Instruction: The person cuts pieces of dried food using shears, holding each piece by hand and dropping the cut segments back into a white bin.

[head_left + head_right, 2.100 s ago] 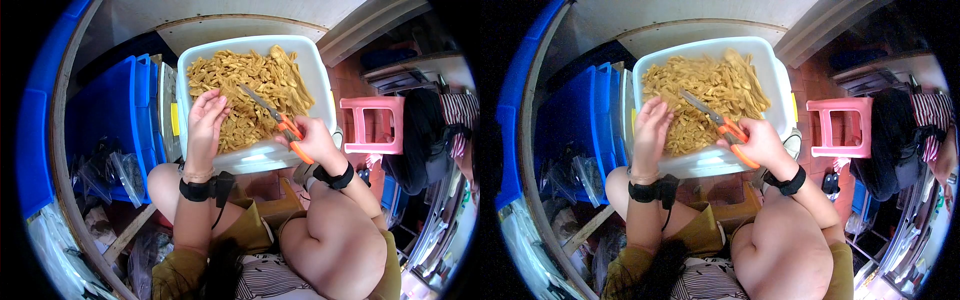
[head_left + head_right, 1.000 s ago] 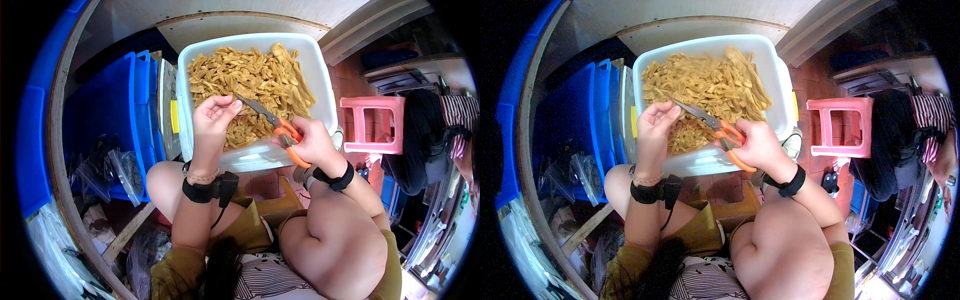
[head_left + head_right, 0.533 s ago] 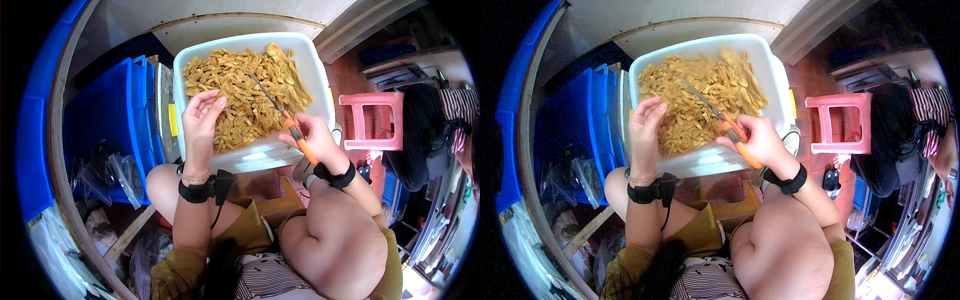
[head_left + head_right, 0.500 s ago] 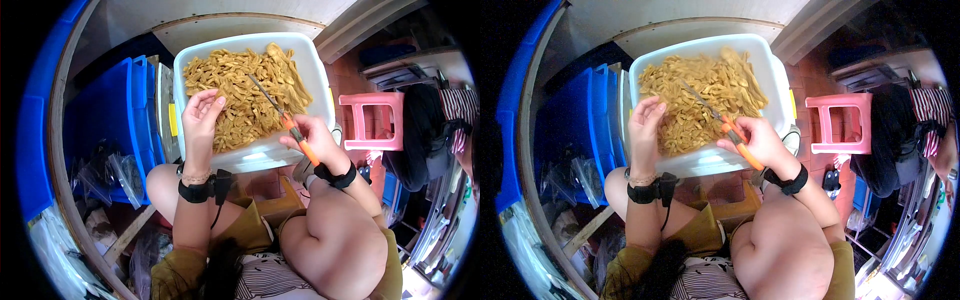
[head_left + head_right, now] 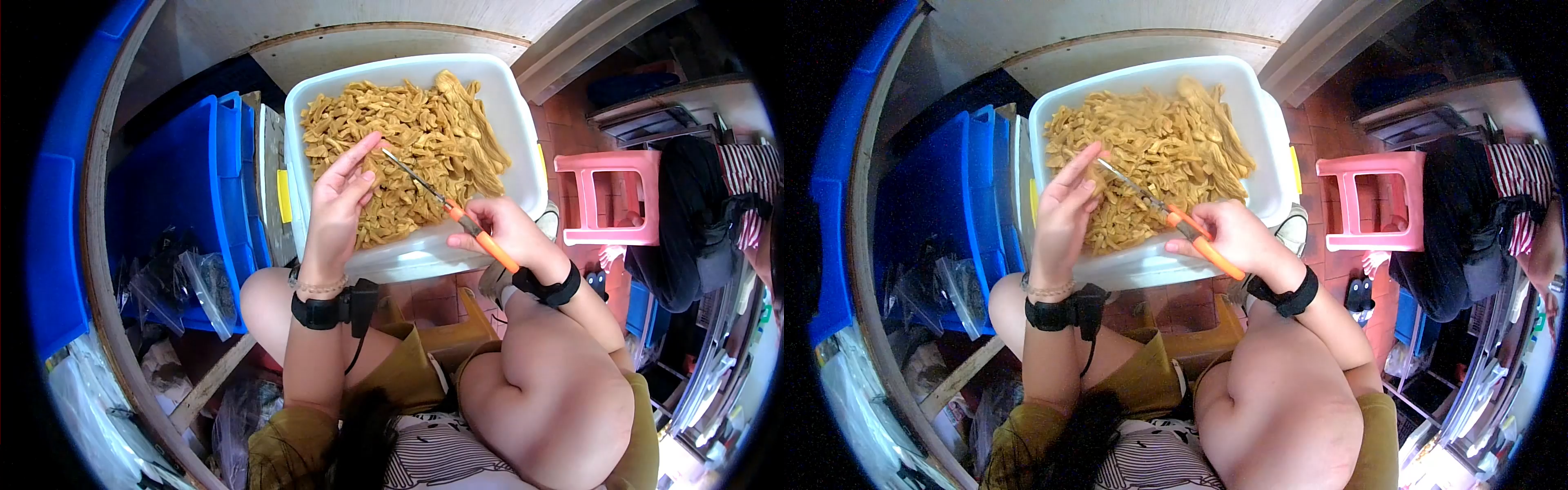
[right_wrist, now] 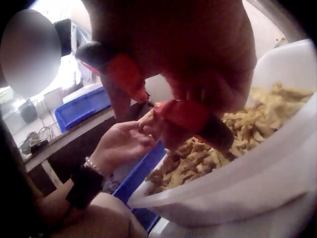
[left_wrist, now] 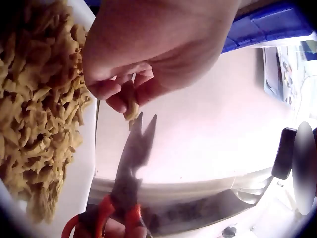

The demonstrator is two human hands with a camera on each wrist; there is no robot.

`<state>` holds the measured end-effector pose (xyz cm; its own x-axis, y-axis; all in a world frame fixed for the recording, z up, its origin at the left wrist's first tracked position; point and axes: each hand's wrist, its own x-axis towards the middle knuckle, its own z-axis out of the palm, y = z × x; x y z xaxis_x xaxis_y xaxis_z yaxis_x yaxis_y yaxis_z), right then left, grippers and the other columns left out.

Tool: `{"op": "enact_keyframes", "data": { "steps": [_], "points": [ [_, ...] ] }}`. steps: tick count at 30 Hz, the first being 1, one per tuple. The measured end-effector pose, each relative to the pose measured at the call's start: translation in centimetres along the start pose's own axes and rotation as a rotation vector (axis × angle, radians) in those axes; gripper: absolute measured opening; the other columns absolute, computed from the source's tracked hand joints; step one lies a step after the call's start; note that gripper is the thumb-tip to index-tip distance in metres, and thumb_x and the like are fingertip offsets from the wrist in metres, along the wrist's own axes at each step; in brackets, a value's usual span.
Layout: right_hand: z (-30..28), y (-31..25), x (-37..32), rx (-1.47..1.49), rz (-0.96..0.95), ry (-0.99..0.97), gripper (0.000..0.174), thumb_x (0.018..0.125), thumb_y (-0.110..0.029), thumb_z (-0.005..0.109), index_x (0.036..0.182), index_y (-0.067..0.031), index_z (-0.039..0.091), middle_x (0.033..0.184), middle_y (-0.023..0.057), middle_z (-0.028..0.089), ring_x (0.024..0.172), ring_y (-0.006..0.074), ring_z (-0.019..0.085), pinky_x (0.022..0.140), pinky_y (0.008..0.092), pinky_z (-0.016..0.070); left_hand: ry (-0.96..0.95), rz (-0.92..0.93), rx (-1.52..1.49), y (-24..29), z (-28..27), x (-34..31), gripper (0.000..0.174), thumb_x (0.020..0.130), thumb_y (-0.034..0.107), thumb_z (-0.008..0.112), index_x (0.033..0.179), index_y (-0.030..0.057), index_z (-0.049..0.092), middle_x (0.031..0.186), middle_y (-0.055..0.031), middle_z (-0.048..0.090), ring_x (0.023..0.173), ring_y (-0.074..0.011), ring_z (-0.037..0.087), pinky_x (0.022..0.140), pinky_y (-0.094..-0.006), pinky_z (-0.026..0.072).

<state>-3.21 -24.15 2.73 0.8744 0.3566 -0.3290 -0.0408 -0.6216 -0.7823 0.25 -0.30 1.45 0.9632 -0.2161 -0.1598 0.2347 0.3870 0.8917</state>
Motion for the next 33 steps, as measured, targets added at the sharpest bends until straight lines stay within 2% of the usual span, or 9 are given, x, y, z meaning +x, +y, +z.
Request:
{"op": "enact_keyframes", "data": {
  "steps": [7,14,19,21,23,25,30,32,33],
  "points": [
    [0.08,0.41,0.08,0.036,0.002,-0.003,0.051,0.072,-0.046,0.075,0.058,-0.0035,0.05,0.05,0.0062,0.046,0.048,0.0151,0.043,0.047,0.0311,0.0378,-0.001,0.039,0.052,0.15,0.34,0.03,0.046,0.089,0.002,0.046,0.135,0.0,0.04,0.126,-0.005,0.053,0.073,-0.0006,0.041,0.065,-0.0146,0.0357],
    [0.01,0.66,0.12,0.025,0.01,-0.039,0.052,0.072,-0.047,0.074,0.057,-0.0036,0.05,0.049,0.0063,0.045,0.047,0.0154,0.043,0.047,0.0312,0.037,0.003,0.108,0.12,-0.24,0.53,0.0,0.047,0.089,0.003,0.048,0.136,0.0001,0.04,0.126,-0.0044,0.052,0.074,0.0001,0.043,0.066,-0.0136,0.0359],
    [-0.19,0.25,0.06,-0.037,0.003,-0.057,0.054,0.071,-0.049,0.074,0.056,-0.0034,0.05,0.048,0.0072,0.046,0.046,0.017,0.044,0.047,0.0321,0.0372,0.043,0.169,0.107,-0.64,0.51,0.3,0.048,0.089,0.002,0.048,0.136,-0.002,0.038,0.128,-0.0074,0.051,0.086,-0.0046,0.051,0.083,-0.0183,0.0421],
    [-0.19,0.23,0.06,-0.041,0.008,-0.051,0.054,0.071,-0.05,0.074,0.056,-0.0034,0.05,0.048,0.0076,0.046,0.046,0.0177,0.044,0.047,0.0326,0.0373,0.015,0.166,0.151,-0.5,0.53,0.23,0.048,0.089,0.001,0.048,0.136,-0.0026,0.038,0.129,-0.008,0.051,0.088,-0.0057,0.051,0.085,-0.0197,0.0423],
    [-0.31,0.16,0.05,-0.083,0.019,-0.088,0.037,0.075,-0.033,0.076,0.067,-0.0029,0.055,0.053,-0.0019,0.044,0.05,0.0065,0.038,0.046,0.0256,0.0315,-0.013,0.162,0.195,-0.39,0.62,0.13,0.048,0.088,0.001,0.048,0.136,-0.0032,0.037,0.129,-0.0086,0.05,0.091,-0.0069,0.052,0.087,-0.0212,0.0424],
    [-0.33,0.19,0.03,-0.084,0.031,-0.09,0.038,0.074,-0.033,0.076,0.067,-0.0028,0.055,0.052,-0.0017,0.044,0.05,0.0066,0.038,0.046,0.0257,0.0316,-0.067,0.096,0.173,-0.38,0.74,0.02,0.058,0.085,-0.002,0.052,0.139,-0.0008,0.031,0.13,-0.0116,0.048,0.088,-0.0065,0.052,0.084,-0.0204,0.0436],
    [-0.42,0.07,0.0,-0.106,0.043,-0.085,0.04,0.073,-0.035,0.077,0.067,-0.0025,0.055,0.052,-0.0007,0.044,0.049,0.0073,0.038,0.047,0.0259,0.0321,-0.005,0.139,0.071,-0.3,0.93,-0.21,0.081,0.079,-0.007,0.06,0.145,0.0086,0.015,0.127,-0.0158,0.043,0.081,-0.0058,0.05,0.077,-0.0199,0.046],
    [-0.34,0.16,0.08,-0.101,0.048,-0.051,0.057,0.067,-0.055,0.073,0.057,-0.0037,0.05,0.051,0.0098,0.049,0.048,0.0215,0.049,0.049,0.0345,0.0399,0.007,0.13,0.059,-0.26,0.72,-0.28,0.087,0.077,-0.008,0.062,0.145,0.0116,0.011,0.126,-0.0167,0.042,0.079,-0.0056,0.05,0.075,-0.0197,0.0466],
    [-0.31,0.16,0.09,-0.1,0.048,-0.05,0.057,0.067,-0.055,0.073,0.057,-0.0037,0.05,0.051,0.0098,0.049,0.048,0.0215,0.049,0.049,0.0345,0.0399,-0.035,0.093,0.082,-0.41,0.37,-0.33,0.089,0.077,-0.008,0.062,0.146,0.0123,0.01,0.125,-0.0164,0.042,0.08,-0.0059,0.05,0.075,-0.0204,0.0469]
  ]
}}
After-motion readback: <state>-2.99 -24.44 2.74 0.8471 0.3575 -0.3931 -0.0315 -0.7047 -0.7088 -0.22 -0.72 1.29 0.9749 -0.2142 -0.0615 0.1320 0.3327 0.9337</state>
